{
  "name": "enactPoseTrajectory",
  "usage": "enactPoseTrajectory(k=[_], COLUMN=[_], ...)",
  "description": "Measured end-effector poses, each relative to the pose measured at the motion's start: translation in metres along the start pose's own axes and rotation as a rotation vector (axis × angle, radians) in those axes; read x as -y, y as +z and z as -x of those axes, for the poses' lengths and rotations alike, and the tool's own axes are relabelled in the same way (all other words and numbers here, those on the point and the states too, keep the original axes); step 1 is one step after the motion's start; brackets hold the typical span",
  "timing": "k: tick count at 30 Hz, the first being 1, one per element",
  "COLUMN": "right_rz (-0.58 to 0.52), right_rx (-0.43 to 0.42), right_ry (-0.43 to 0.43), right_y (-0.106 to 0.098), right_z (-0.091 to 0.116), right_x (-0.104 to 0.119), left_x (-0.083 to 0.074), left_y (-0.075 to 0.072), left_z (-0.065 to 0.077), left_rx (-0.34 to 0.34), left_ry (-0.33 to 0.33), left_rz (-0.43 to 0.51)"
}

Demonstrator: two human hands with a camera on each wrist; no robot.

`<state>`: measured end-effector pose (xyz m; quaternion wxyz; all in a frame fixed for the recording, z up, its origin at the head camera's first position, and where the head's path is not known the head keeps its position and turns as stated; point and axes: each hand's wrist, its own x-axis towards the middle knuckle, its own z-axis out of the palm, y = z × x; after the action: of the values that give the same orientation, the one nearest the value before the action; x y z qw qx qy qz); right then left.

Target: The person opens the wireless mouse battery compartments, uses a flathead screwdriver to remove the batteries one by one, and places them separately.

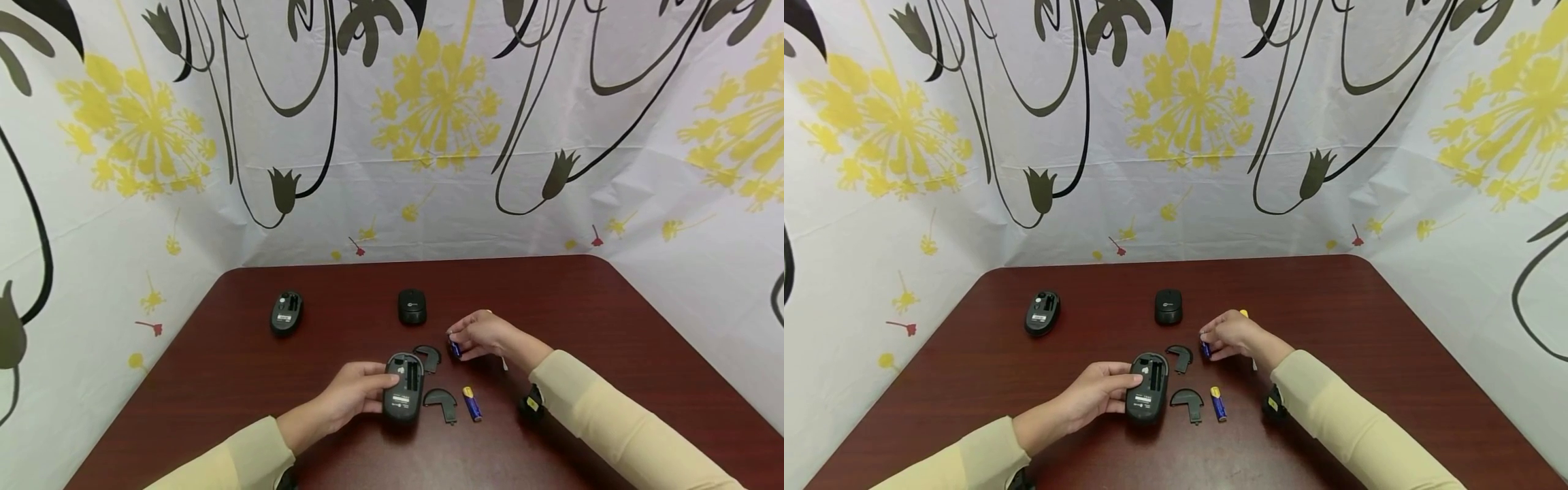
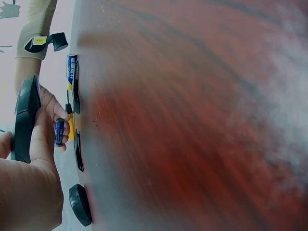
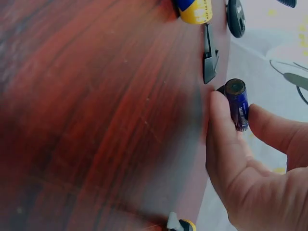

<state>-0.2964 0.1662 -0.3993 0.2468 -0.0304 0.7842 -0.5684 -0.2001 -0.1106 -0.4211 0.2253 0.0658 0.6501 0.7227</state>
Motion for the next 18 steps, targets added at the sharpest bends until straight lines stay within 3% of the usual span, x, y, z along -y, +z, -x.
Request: enactPoseTrajectory(k=[7, 18], right_rz=[0.013, 0.040], right_rx=[-0.049, -0.054], right_ry=[0.016, -0.012], right_y=[0.0011, 0.0049], right_z=[-0.0020, 0.0001], right_x=[-0.0040, -0.0066], left_x=[0.0022, 0.0049], left_y=[-0.0029, -0.0057], left_z=[-0.0016, -0.0019], left_rx=[0.016, 0.034], left_ry=[-0.003, -0.058], left_rz=[-0.020, -0.077])
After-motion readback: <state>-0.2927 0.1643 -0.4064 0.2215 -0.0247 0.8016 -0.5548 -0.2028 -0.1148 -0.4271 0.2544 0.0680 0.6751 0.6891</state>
